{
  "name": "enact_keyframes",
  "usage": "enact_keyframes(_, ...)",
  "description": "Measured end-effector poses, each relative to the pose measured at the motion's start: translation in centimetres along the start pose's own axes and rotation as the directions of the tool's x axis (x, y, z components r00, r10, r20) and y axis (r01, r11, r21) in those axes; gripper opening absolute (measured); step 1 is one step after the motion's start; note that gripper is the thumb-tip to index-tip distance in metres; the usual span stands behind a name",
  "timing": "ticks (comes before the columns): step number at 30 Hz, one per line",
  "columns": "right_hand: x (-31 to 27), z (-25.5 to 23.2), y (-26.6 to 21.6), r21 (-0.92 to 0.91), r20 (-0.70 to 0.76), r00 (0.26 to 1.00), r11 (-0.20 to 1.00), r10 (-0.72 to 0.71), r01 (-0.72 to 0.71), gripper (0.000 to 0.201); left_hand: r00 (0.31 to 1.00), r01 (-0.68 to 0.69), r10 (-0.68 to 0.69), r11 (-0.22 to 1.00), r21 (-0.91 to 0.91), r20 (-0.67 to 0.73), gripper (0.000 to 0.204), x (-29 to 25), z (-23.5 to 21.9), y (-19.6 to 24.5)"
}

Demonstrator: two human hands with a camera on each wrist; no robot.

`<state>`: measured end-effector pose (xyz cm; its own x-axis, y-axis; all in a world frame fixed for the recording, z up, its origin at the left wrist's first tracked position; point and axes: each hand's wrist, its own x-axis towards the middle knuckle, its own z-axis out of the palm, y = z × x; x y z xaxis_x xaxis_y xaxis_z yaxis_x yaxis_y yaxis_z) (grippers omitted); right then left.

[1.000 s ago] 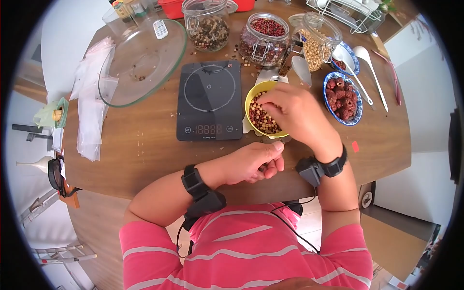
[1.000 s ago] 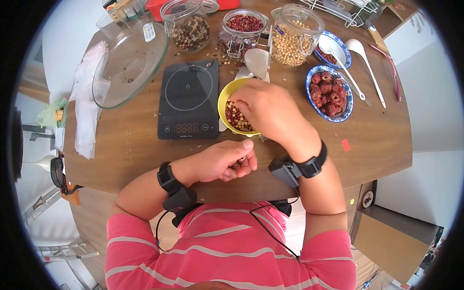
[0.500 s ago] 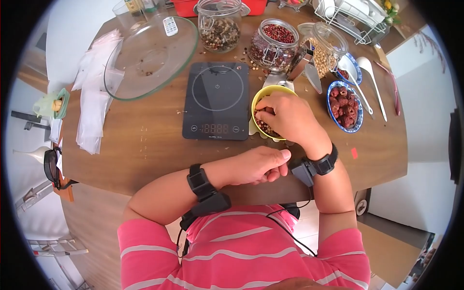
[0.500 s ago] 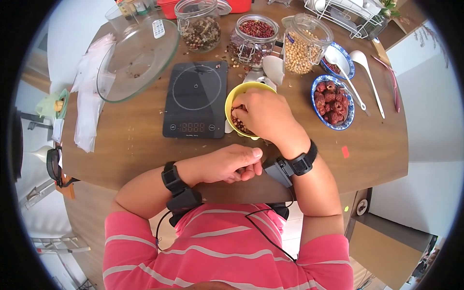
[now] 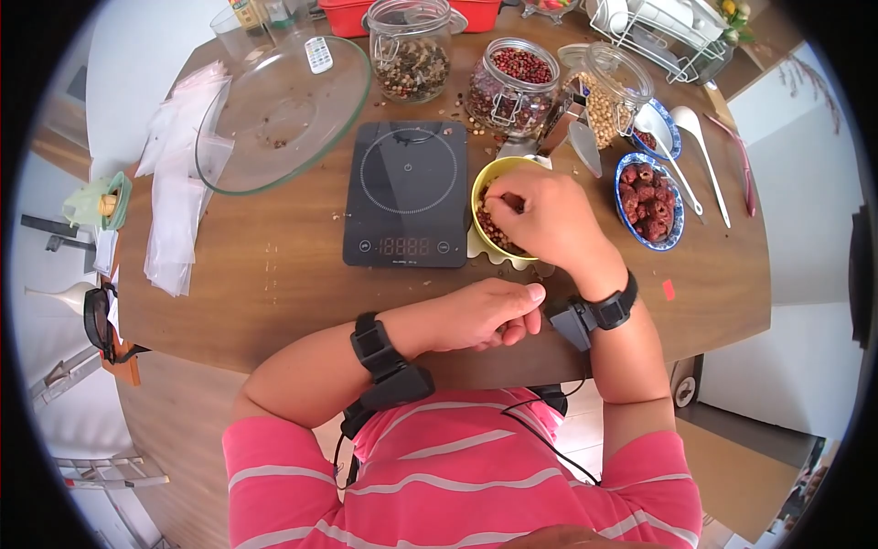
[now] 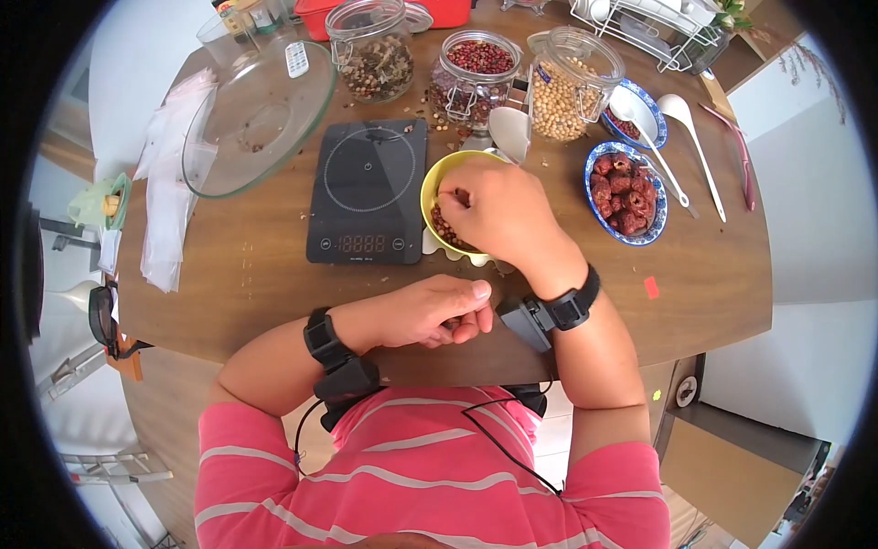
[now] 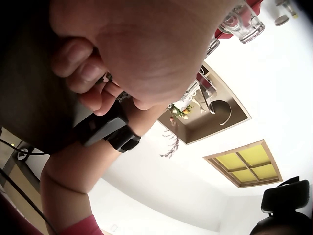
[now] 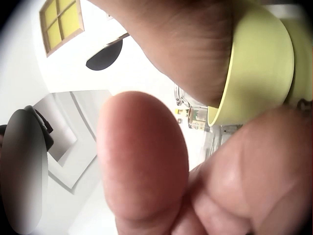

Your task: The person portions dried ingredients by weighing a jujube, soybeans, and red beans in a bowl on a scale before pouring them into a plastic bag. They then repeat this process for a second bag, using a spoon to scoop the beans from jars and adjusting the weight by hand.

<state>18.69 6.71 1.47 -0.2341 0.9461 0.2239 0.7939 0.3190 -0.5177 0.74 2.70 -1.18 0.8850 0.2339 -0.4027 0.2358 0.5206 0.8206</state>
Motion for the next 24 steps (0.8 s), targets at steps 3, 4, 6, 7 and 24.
enact_keyframes(3,-0.4,-2.6,-0.1,0.120,-0.072,0.997,0.993,0.023,-0.014,0.009,1.000,0.009,-0.009,1.000,-0.017,-0.003,0.067,0.0,-0.1,0.0)
enact_keyframes(4,-0.7,-3.7,-0.3,0.164,-0.073,0.995,0.985,0.061,-0.048,0.009,1.000,0.017,-0.017,0.999,-0.032,-0.006,0.070,0.0,-0.2,0.0)
enact_keyframes(6,-1.6,-5.5,0.6,0.290,0.003,0.999,0.956,0.050,-0.049,0.008,1.000,0.016,-0.017,0.994,-0.113,-0.009,0.074,0.0,-0.3,-0.2)
enact_keyframes(7,-2.0,-6.2,0.7,0.411,0.075,0.997,0.910,0.032,-0.060,0.009,1.000,0.018,-0.020,0.981,-0.191,-0.010,0.077,0.1,-0.4,-0.3)
enact_keyframes(24,-1.6,-3.5,-0.1,-0.242,0.058,0.998,0.970,-0.019,0.032,0.014,0.999,0.013,-0.024,0.953,-0.304,-0.035,0.068,0.3,-0.7,-0.3)
